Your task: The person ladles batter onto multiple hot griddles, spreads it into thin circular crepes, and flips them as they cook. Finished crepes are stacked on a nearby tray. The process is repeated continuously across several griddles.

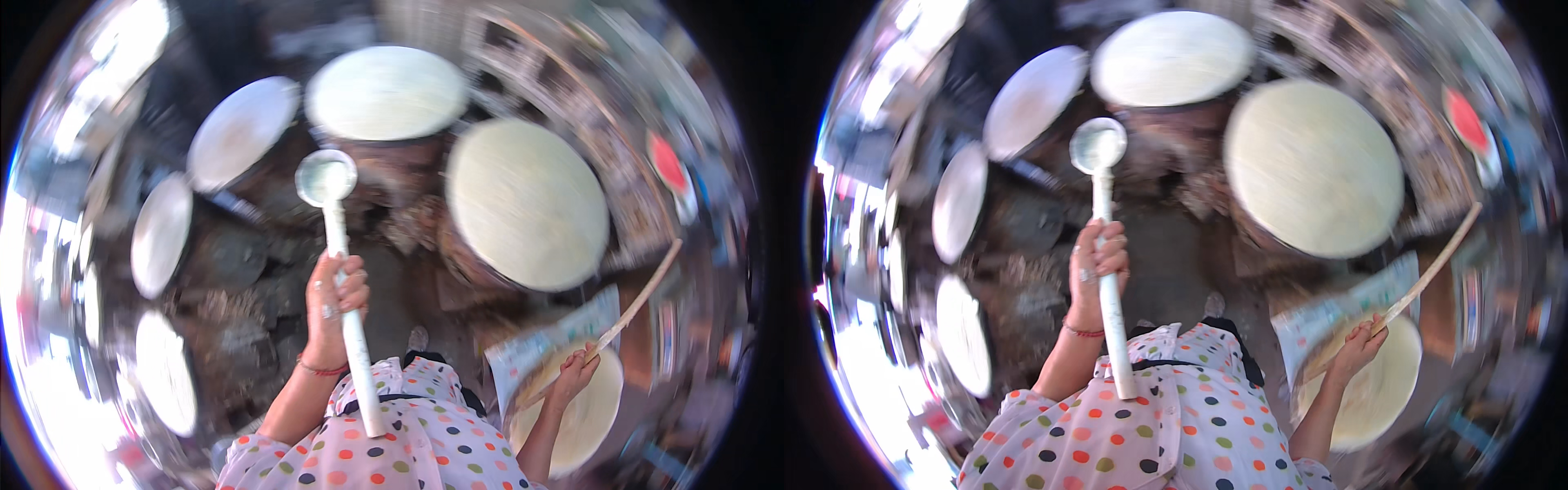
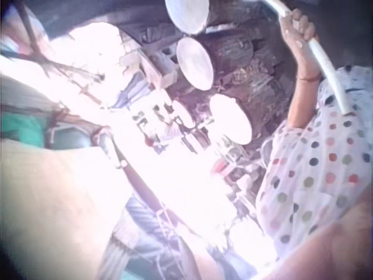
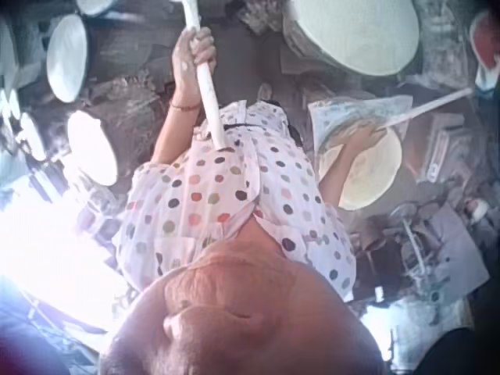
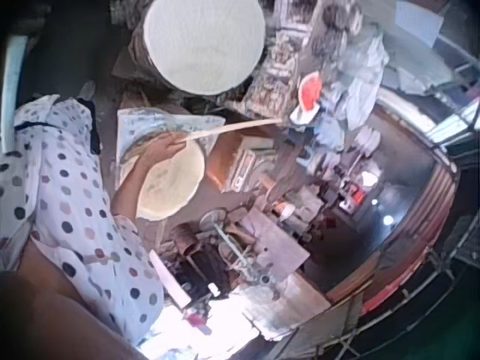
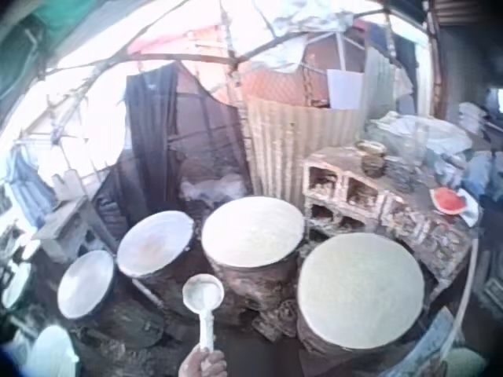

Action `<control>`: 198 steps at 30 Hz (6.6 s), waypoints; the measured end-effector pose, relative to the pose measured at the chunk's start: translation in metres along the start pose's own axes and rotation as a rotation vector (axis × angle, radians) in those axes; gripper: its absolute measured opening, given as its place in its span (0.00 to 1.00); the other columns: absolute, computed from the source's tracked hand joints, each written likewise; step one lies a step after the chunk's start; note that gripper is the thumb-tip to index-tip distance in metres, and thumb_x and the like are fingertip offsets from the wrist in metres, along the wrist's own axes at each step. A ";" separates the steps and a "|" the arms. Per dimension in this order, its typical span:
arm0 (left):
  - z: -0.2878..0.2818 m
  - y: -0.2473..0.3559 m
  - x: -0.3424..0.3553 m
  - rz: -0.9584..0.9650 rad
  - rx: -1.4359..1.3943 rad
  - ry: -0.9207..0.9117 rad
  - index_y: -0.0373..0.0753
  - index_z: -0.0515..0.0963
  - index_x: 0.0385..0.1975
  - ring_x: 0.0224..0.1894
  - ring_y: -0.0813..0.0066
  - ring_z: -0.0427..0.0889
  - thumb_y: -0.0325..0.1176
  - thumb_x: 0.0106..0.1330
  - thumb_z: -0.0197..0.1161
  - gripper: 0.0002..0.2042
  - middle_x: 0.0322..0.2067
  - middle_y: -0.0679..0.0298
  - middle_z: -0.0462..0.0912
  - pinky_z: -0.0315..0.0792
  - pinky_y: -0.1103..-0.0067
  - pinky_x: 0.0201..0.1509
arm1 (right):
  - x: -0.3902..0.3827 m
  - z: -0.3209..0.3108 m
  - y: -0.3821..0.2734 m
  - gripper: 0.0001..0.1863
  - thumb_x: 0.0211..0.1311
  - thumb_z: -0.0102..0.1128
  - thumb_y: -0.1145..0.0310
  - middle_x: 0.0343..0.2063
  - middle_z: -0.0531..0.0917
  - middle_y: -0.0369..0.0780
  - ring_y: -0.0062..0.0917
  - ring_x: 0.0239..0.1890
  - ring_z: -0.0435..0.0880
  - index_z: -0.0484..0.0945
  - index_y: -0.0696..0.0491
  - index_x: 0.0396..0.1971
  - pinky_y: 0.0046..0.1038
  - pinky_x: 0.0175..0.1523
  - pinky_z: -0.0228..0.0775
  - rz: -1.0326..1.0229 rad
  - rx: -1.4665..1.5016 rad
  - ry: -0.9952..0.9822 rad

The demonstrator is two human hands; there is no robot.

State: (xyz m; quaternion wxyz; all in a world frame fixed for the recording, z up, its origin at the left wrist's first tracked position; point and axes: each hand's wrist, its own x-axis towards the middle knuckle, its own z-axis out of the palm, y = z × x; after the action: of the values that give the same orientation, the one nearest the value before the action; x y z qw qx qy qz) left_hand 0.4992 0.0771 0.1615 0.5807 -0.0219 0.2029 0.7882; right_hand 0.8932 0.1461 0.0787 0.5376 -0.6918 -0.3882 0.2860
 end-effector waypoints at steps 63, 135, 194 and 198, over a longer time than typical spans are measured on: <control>-0.180 -0.058 -0.440 2.050 0.108 1.601 0.42 0.59 0.64 0.18 0.93 0.58 0.33 0.74 0.46 0.20 0.29 0.66 0.66 0.56 0.96 0.13 | -0.601 0.155 0.010 0.17 0.68 0.52 0.68 0.23 0.78 0.34 0.19 0.20 0.75 0.74 0.46 0.55 0.22 0.28 0.69 -0.606 0.392 -3.482; -0.162 0.307 0.452 0.909 1.473 0.300 0.39 0.68 0.61 0.19 0.86 0.70 0.23 0.65 0.56 0.23 0.24 0.64 0.77 0.66 0.83 0.22 | -0.152 0.665 -0.018 0.22 0.67 0.53 0.65 0.17 0.65 0.27 0.09 0.13 0.60 0.70 0.43 0.61 0.15 0.15 0.54 0.462 0.089 -0.978; -0.222 0.307 0.330 0.601 0.476 0.493 0.27 0.63 0.56 0.31 0.73 0.79 0.32 0.67 0.52 0.21 0.31 0.60 0.78 0.77 0.79 0.35 | -0.087 0.792 -0.081 0.18 0.64 0.54 0.69 0.41 0.84 0.46 0.22 0.36 0.82 0.76 0.51 0.54 0.27 0.45 0.72 -0.276 -0.550 -1.523; -0.226 0.305 0.326 0.622 0.483 0.503 0.27 0.63 0.57 0.39 0.71 0.80 0.33 0.66 0.53 0.22 0.40 0.54 0.80 0.78 0.77 0.41 | -0.091 0.742 -0.076 0.18 0.64 0.53 0.69 0.45 0.82 0.49 0.33 0.45 0.83 0.75 0.53 0.54 0.28 0.51 0.71 -0.892 -0.752 -1.556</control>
State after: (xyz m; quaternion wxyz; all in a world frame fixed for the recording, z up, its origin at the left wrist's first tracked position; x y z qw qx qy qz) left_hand 0.0660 0.2204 -0.0443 0.2381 -0.0147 0.5123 0.8250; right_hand 0.2236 0.4658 -0.0420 -0.0665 -0.2254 -0.9276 0.2905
